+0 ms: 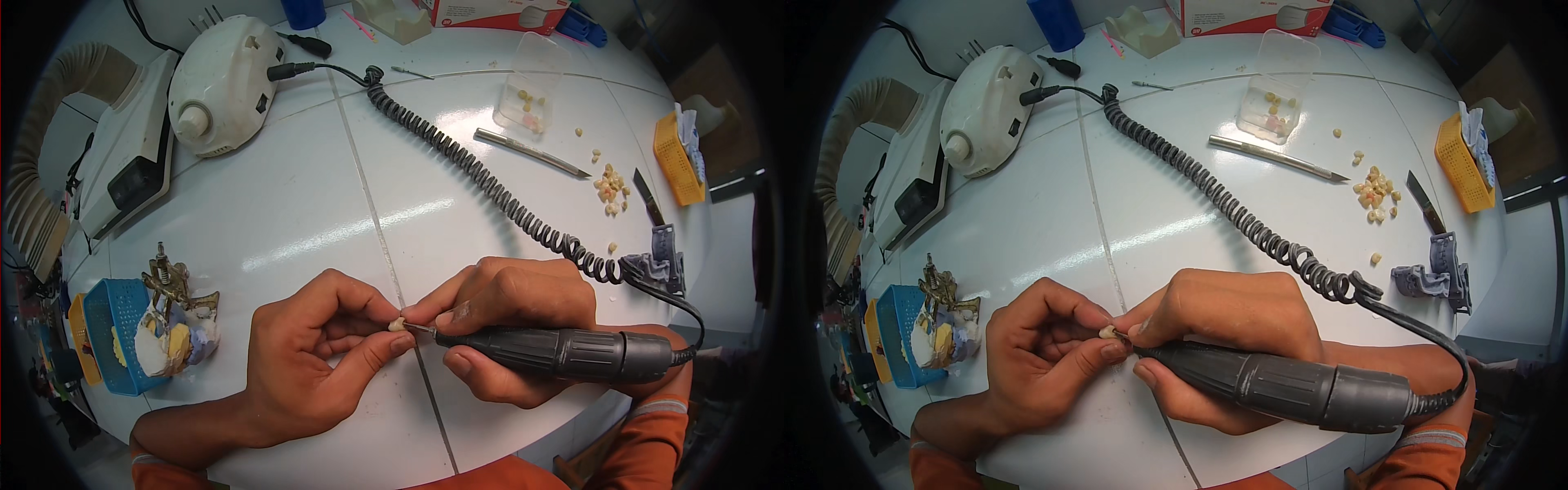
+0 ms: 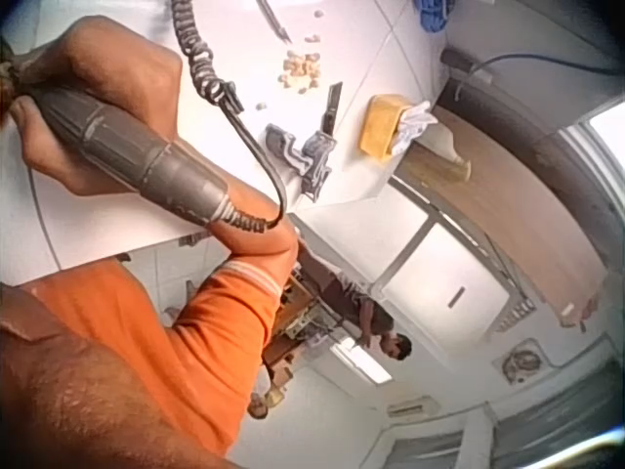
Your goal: Polishing a small dental prosthetic or crown using a handheld rotary tool.
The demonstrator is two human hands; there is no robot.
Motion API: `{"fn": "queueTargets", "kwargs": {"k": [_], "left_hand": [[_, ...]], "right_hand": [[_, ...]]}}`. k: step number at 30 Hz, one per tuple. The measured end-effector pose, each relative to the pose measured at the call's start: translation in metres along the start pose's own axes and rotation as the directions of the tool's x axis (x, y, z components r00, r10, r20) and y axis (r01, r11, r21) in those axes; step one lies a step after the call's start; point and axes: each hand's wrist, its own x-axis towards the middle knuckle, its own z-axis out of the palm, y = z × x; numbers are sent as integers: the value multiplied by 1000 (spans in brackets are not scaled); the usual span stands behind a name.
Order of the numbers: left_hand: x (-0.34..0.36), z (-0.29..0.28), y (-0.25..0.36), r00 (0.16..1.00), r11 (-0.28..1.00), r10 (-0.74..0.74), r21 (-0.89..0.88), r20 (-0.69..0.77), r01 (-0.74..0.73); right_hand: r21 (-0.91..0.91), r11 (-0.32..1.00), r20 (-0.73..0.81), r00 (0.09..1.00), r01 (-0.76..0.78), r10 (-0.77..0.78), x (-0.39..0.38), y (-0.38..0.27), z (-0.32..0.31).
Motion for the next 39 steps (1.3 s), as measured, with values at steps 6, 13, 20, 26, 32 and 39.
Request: {"fn": "queueTargets", "kwargs": {"k": [6,13,20,26,32,39], "left_hand": [[0,1,1,1000,1000,12,2,-13,-12],[0,0,-2,999,999,31,-26,8,-30],[2,-3,2,999,995,5,-97,44,-1],[3,-4,8,994,998,-37,-50,101,43],[3,-4,7,994,996,-39,-72,99,46],[1,-2,1,999,995,12,-104,51,-7]], "right_hand": [[23,1000,-25,1000,-8,9,-1,0,2],[30,999,-28,999,-28,28,-1,-2,1],[15,1000,5,1000,-21,21,-1,-2,-1],[-16,1000,2,1000,19,-19,-1,-1,-1],[-6,1000,12,1000,2,-2,0,-2,-1],[21,1000,19,1000,14,-14,0,-2,-1]]}}
